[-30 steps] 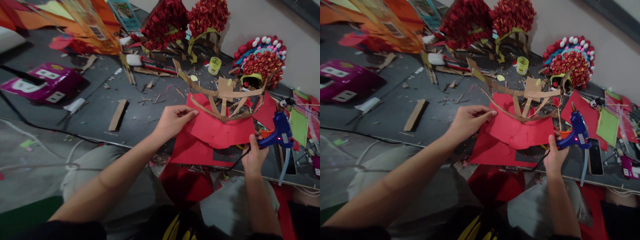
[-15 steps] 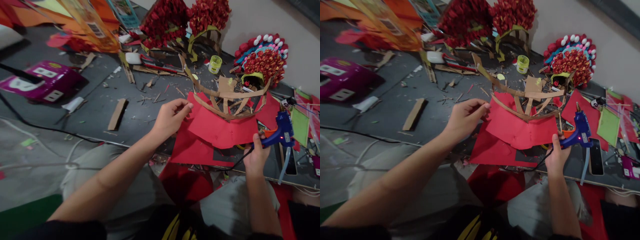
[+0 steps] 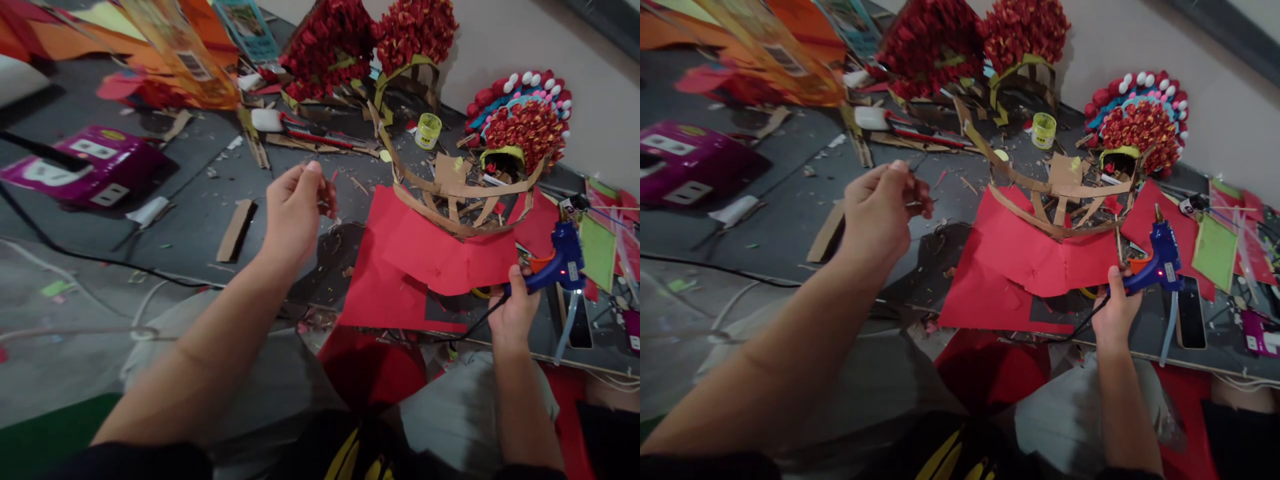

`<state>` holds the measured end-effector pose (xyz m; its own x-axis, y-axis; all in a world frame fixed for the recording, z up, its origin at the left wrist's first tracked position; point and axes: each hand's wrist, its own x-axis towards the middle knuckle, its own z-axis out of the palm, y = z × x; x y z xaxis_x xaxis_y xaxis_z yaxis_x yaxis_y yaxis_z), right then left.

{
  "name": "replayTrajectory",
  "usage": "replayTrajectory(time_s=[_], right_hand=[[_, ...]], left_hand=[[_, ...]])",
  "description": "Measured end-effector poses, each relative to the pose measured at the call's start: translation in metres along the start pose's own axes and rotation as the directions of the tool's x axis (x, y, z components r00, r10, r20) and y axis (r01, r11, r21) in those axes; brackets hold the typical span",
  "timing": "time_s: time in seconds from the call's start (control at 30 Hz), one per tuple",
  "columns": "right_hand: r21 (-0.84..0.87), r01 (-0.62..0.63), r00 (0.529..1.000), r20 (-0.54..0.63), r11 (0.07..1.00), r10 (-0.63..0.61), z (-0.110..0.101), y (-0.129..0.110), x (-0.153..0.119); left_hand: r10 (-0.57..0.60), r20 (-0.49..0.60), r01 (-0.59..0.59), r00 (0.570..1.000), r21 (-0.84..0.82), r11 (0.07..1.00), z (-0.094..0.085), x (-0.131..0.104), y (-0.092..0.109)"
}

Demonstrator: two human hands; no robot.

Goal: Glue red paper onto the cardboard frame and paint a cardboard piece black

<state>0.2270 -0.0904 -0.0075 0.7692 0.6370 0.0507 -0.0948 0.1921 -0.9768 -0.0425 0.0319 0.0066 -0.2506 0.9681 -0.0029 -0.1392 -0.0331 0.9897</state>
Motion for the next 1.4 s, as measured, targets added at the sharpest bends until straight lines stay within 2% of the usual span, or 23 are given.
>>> replayTrajectory(time_s=[0.1, 0.23, 0.3, 0.37, 0.43, 0.5, 0.57, 0.6, 0.7, 0.8, 0.87, 0.9, 1.13, 1.23, 1.3, 1.4], right_hand=[[0.006, -0.026, 1.0, 0.014, 1.0, 0.026, 0.0, -0.001, 0.0], [0.035, -0.087, 0.996, 0.031, 0.996, 0.086, 0.003, -0.002, -0.002], [0.055, -0.113, 0.993, 0.03, 0.992, 0.111, 0.005, -0.002, -0.003], [0.067, -0.122, 0.992, 0.023, 0.99, 0.121, 0.006, -0.001, -0.004], [0.083, -0.129, 0.992, 0.02, 0.988, 0.128, 0.008, -0.001, -0.006], [0.101, -0.14, 0.99, 0.023, 0.985, 0.138, 0.011, -0.001, -0.008], [0.109, -0.149, 0.989, 0.024, 0.983, 0.147, 0.014, -0.001, -0.011], [0.107, -0.147, 0.989, 0.023, 0.983, 0.145, 0.015, -0.001, -0.012], [0.095, -0.128, 0.992, 0.029, 0.987, 0.126, 0.017, 0.0, -0.015], [0.095, -0.115, 0.993, 0.03, 0.989, 0.113, 0.017, 0.002, -0.017], [0.094, -0.108, 0.994, 0.038, 0.99, 0.105, 0.017, 0.004, -0.018], [0.09, -0.105, 0.994, 0.048, 0.99, 0.101, 0.018, 0.004, -0.019], [0.055, -0.083, 0.996, 0.044, 0.995, 0.081, 0.022, 0.004, -0.022], [0.068, -0.097, 0.994, 0.053, 0.993, 0.093, 0.022, 0.004, -0.022], [0.077, -0.116, 0.992, 0.052, 0.99, 0.112, 0.021, 0.004, -0.023], [0.076, -0.121, 0.992, 0.039, 0.99, 0.119, 0.022, 0.003, -0.024]], left_hand=[[0.076, 0.037, -0.079, 0.996, 0.085, 0.993, -0.001, 0.0, -0.006], [0.123, 0.046, -0.127, 0.991, 0.107, 0.986, 0.0, -0.004, -0.006], [0.217, 0.06, -0.224, 0.974, 0.142, 0.964, 0.002, -0.012, -0.002], [0.343, 0.1, -0.357, 0.934, 0.236, 0.904, 0.005, -0.023, 0.004], [0.493, 0.211, -0.536, 0.844, 0.281, 0.796, 0.01, -0.035, 0.009], [0.645, 0.349, -0.733, 0.68, 0.293, 0.614, 0.016, -0.047, 0.01], [0.667, 0.528, -0.85, 0.526, 0.294, 0.438, 0.024, -0.056, 0.007], [0.65, 0.593, -0.88, 0.475, 0.312, 0.359, 0.028, -0.06, 0.004], [0.557, 0.685, -0.877, 0.469, 0.436, 0.203, 0.036, -0.067, -0.005], [0.484, 0.755, -0.889, 0.442, 0.439, 0.127, 0.039, -0.071, -0.01], [0.459, 0.78, -0.902, 0.425, 0.41, 0.139, 0.039, -0.073, -0.011], [0.45, 0.783, -0.901, 0.43, 0.405, 0.156, 0.039, -0.074, -0.011], [0.349, 0.777, -0.852, 0.523, 0.486, 0.196, 0.038, -0.076, -0.011], [0.305, 0.77, -0.827, 0.56, 0.497, 0.264, 0.038, -0.076, -0.011], [0.276, 0.771, -0.813, 0.574, 0.496, 0.305, 0.038, -0.075, -0.011], [0.227, 0.781, -0.803, 0.582, 0.509, 0.31, 0.037, -0.074, -0.009]])
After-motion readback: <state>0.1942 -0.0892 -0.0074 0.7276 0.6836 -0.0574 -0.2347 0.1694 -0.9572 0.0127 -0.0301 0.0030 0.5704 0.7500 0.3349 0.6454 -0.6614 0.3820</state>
